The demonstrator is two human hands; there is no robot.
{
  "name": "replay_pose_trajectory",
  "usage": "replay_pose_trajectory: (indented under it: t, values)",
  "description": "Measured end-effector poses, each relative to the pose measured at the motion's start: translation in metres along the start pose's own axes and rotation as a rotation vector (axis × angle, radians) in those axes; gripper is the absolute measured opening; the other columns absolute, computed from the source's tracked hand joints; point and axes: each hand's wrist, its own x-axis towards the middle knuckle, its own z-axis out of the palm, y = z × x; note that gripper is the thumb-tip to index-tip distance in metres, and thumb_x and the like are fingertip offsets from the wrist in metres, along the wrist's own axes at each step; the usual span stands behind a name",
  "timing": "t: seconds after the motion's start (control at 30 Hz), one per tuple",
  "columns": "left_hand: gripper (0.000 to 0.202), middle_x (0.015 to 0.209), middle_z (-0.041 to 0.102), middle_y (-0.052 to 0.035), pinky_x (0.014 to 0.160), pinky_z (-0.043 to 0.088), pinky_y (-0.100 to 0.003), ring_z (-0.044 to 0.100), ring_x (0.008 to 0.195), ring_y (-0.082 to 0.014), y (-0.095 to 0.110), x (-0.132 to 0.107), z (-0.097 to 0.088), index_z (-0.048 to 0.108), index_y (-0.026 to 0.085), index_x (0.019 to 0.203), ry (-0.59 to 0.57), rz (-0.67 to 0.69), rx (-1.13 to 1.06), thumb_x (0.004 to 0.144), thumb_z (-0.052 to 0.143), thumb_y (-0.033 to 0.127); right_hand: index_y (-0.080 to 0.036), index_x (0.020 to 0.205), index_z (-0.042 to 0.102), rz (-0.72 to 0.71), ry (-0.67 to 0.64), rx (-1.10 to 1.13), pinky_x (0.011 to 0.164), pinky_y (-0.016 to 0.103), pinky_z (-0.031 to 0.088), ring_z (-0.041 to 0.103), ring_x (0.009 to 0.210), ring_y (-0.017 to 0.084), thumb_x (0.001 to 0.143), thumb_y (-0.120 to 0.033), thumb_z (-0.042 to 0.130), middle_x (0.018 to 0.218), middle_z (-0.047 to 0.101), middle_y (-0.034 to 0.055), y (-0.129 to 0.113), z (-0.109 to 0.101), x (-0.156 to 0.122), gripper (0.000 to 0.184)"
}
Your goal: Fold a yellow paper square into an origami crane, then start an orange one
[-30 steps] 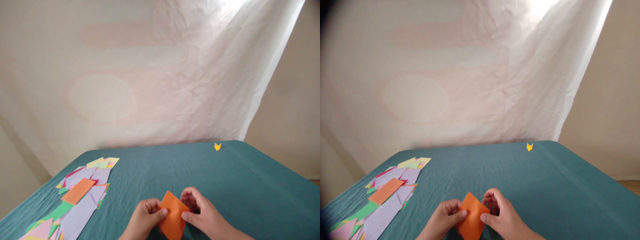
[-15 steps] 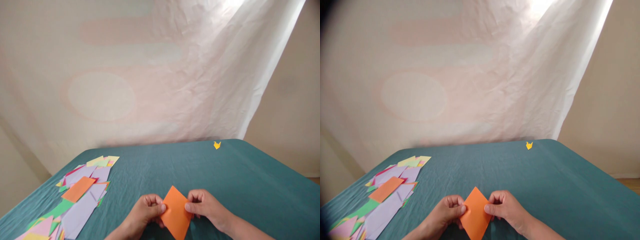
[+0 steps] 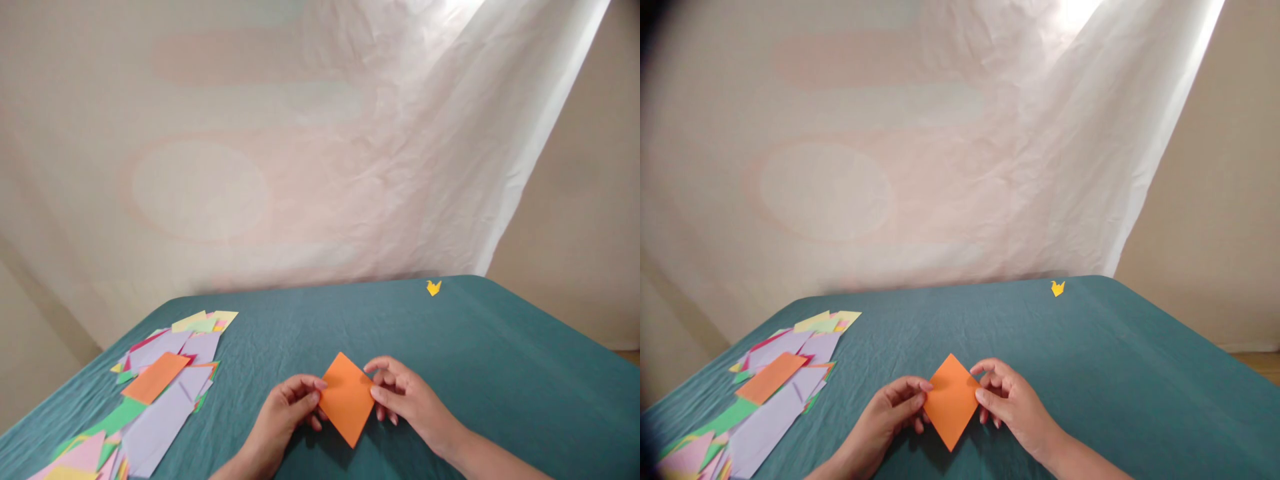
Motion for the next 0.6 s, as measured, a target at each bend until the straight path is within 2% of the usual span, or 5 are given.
replay_pose_trajectory:
  t: [0.1, 0.17, 0.3, 0.47, 0.6]
  values:
    - [0.027, 0.095, 0.069, -0.0076, 0.064, 0.048, -0.023, 0.061, 0.07, -0.0135, 0.0, -0.001, -0.001, 0.07, 0.014, 0.089, 0.005, -0.026, -0.008, 0.065, 0.075, 0.026, -0.019, 0.108, 0.06, -0.01, -0.028, -0.115, 0.052, 0.023, 0.042, 0.055, 0.063, 0.013, 0.085, -0.04, 0.054, 0.079, 0.06, 0.0023, -0.001, 0.0, -0.001, 0.032]
    - [0.032, 0.099, 0.069, -0.0074, 0.067, 0.048, -0.023, 0.061, 0.075, -0.0151, 0.0, -0.001, -0.001, 0.071, 0.015, 0.092, 0.001, -0.04, -0.017, 0.061, 0.077, 0.022, -0.02, 0.108, 0.062, -0.024, -0.015, -0.202, 0.058, 0.025, 0.045, 0.055, 0.066, 0.013, 0.084, -0.034, 0.055, 0.089, 0.063, 0.0039, -0.004, 0.002, -0.002, 0.029]
    - [0.036, 0.079, 0.071, -0.0054, 0.064, 0.047, -0.025, 0.062, 0.068, -0.0159, 0.0, 0.0, 0.001, 0.07, 0.014, 0.089, 0.054, -0.042, 0.046, 0.061, 0.078, 0.034, -0.023, 0.099, 0.066, -0.108, 0.097, -0.341, 0.074, 0.026, 0.045, 0.058, 0.085, 0.018, 0.081, -0.033, 0.062, 0.099, 0.064, 0.0036, -0.009, 0.006, -0.003, 0.021]
    - [0.036, 0.054, 0.06, 0.0011, 0.046, 0.035, -0.019, 0.049, 0.042, -0.0077, -0.001, -0.002, 0.004, 0.065, 0.013, 0.072, 0.107, -0.033, 0.137, 0.067, 0.072, 0.048, -0.018, 0.071, 0.062, -0.115, 0.144, -0.457, 0.061, 0.023, 0.038, 0.051, 0.066, 0.014, 0.084, -0.042, 0.058, 0.069, 0.056, 0.0, -0.013, 0.004, -0.004, 0.028]
    - [0.038, 0.047, 0.054, 0.0038, 0.042, 0.027, -0.017, 0.043, 0.038, -0.0049, 0.001, -0.004, 0.005, 0.057, 0.014, 0.064, 0.134, -0.001, 0.145, 0.07, 0.07, 0.049, -0.016, 0.067, 0.054, -0.04, 0.066, -0.342, 0.054, 0.022, 0.032, 0.043, 0.057, 0.01, 0.087, -0.048, 0.053, 0.059, 0.047, -0.0028, -0.012, 0.001, -0.007, 0.037]
